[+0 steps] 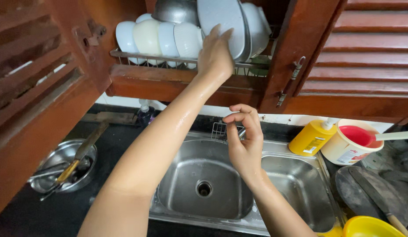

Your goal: The person moves various dishes, including bowls and spoons, from a counter and organizes them into an overhead dish rack, then wipes down the kitchen counter and sink area with a cloth and rinses the cloth.

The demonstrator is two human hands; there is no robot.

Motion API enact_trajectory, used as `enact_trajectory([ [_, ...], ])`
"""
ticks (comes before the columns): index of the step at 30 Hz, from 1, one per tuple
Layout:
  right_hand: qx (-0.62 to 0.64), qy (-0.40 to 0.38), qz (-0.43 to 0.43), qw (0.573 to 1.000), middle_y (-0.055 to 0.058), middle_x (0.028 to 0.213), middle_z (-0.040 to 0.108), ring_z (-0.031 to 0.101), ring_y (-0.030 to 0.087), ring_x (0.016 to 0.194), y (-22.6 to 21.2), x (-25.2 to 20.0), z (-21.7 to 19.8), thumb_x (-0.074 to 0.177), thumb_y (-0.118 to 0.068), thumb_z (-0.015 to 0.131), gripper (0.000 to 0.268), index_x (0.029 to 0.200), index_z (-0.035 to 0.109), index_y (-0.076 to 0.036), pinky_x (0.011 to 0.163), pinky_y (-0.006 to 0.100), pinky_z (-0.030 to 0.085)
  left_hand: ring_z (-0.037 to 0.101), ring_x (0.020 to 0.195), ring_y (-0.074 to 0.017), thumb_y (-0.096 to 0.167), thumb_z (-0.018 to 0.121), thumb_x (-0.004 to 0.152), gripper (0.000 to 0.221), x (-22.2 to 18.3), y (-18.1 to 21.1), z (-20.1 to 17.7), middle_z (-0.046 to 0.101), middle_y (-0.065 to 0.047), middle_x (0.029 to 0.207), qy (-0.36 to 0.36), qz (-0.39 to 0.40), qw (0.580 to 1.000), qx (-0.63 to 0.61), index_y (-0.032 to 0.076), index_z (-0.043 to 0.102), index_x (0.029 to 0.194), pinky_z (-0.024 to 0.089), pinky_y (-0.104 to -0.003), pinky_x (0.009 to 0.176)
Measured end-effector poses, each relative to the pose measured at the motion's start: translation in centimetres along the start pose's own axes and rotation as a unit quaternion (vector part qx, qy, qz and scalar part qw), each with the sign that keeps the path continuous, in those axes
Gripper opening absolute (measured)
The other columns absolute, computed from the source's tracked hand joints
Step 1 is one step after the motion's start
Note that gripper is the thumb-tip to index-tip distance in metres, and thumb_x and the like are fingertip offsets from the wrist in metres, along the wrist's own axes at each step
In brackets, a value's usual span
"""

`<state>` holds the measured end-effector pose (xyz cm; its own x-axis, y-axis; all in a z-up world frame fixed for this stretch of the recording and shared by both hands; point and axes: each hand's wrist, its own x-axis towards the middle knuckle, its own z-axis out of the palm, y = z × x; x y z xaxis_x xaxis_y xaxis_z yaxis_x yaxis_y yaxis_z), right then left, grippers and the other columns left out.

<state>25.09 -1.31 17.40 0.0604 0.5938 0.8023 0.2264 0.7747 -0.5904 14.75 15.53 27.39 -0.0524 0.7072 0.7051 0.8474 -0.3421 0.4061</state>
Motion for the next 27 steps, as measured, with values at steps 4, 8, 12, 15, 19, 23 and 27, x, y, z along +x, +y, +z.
enact_trajectory([
  [4, 0.024, -0.004, 0.015, 1.0, 0.01, 0.125, 0.06, 0.057, 0.019, 0.113, 0.5, -0.2, -0.3, 0.092, 0.01, 0.058, 0.015, 0.096, 0.064, -0.003, 0.099, 0.028, 0.045, 0.05, 0.14, -0.036, -0.005, 0.062, 0.086, 0.055, -3.1, -2.2, -0.5, 0.047, -0.017, 0.154, 0.085, 0.079, 0.988, -0.097, 0.01, 0.061, 0.139, 0.045, -0.044, 0.119],
  [8, 0.071, -0.03, 0.024, 0.997, 0.01, 0.125, 0.058, 0.056, 0.018, 0.118, 1.5, -1.2, 0.0, 0.097, 0.01, 0.058, 0.014, 0.099, 0.064, -0.003, 0.103, 0.027, 0.044, 0.058, 0.129, -0.0264, -0.013, 0.057, 0.087, 0.058, -12.4, -4.8, -0.6, 0.054, -0.011, 0.147, 0.219, 0.021, 0.943, -0.251, 0.008, 0.055, 0.141, 0.05, -0.036, 0.109],
  [12, 0.132, -0.091, 0.061, 0.985, 0.01, 0.127, 0.057, 0.056, 0.018, 0.12, 2.7, -3.3, 2.2, 0.101, 0.009, 0.058, 0.014, 0.1, 0.065, -0.003, 0.101, 0.026, 0.044, 0.058, 0.118, -0.0202, -0.017, 0.048, 0.088, 0.07, -19.8, -9.8, -2.8, 0.05, -0.012, 0.147, 0.366, -0.134, 0.864, -0.319, 0.005, 0.035, 0.154, 0.049, -0.028, 0.095],
  [15, 0.15, -0.148, 0.068, 0.975, 0.01, 0.124, 0.06, 0.06, 0.016, 0.111, 3.1, -5.4, 4.4, 0.099, 0.007, 0.06, 0.013, 0.1, 0.066, -0.004, 0.095, 0.026, 0.049, 0.055, 0.12, -0.0194, -0.018, 0.048, 0.085, 0.082, -22.8, -14.4, -7.2, 0.042, -0.012, 0.154, 0.461, -0.179, 0.816, -0.3, 0.007, 0.017, 0.157, 0.047, -0.027, 0.093],
  [19, 0.186, -0.216, 0.069, 0.956, 0.009, 0.121, 0.064, 0.063, 0.015, 0.105, 3.0, -8.6, 7.9, 0.099, 0.006, 0.061, 0.012, 0.102, 0.068, -0.004, 0.091, 0.026, 0.051, 0.055, 0.134, -0.0186, -0.02, 0.045, 0.089, 0.078, -25.5, -18.2, -12.7, 0.043, -0.012, 0.153, 0.516, -0.088, 0.808, -0.271, 0.008, 0.017, 0.156, 0.046, -0.029, 0.112],
  [23, 0.214, -0.276, 0.091, 0.933, 0.008, 0.12, 0.065, 0.066, 0.016, 0.107, 3.0, -12.1, 10.4, 0.097, 0.004, 0.061, 0.015, 0.104, 0.071, -0.005, 0.093, 0.027, 0.053, 0.058, 0.122, -0.0209, -0.02, 0.047, 0.094, 0.052, -26.8, -19.8, -14.8, 0.053, -0.011, 0.131, 0.511, -0.072, 0.801, -0.304, 0.003, 0.039, 0.14, 0.05, -0.035, 0.11],
  [27, 0.204, -0.303, 0.12, 0.923, 0.007, 0.117, 0.065, 0.066, 0.015, 0.103, 3.9, -15.3, 12.7, 0.097, 0.001, 0.061, 0.014, 0.103, 0.071, -0.006, 0.087, 0.026, 0.054, 0.059, 0.116, -0.0205, -0.015, 0.05, 0.092, 0.032, -26.9, -17.1, -13.5, 0.058, -0.01, 0.122, 0.495, -0.094, 0.821, -0.267, 0.003, 0.048, 0.119, 0.046, -0.034, 0.109],
])
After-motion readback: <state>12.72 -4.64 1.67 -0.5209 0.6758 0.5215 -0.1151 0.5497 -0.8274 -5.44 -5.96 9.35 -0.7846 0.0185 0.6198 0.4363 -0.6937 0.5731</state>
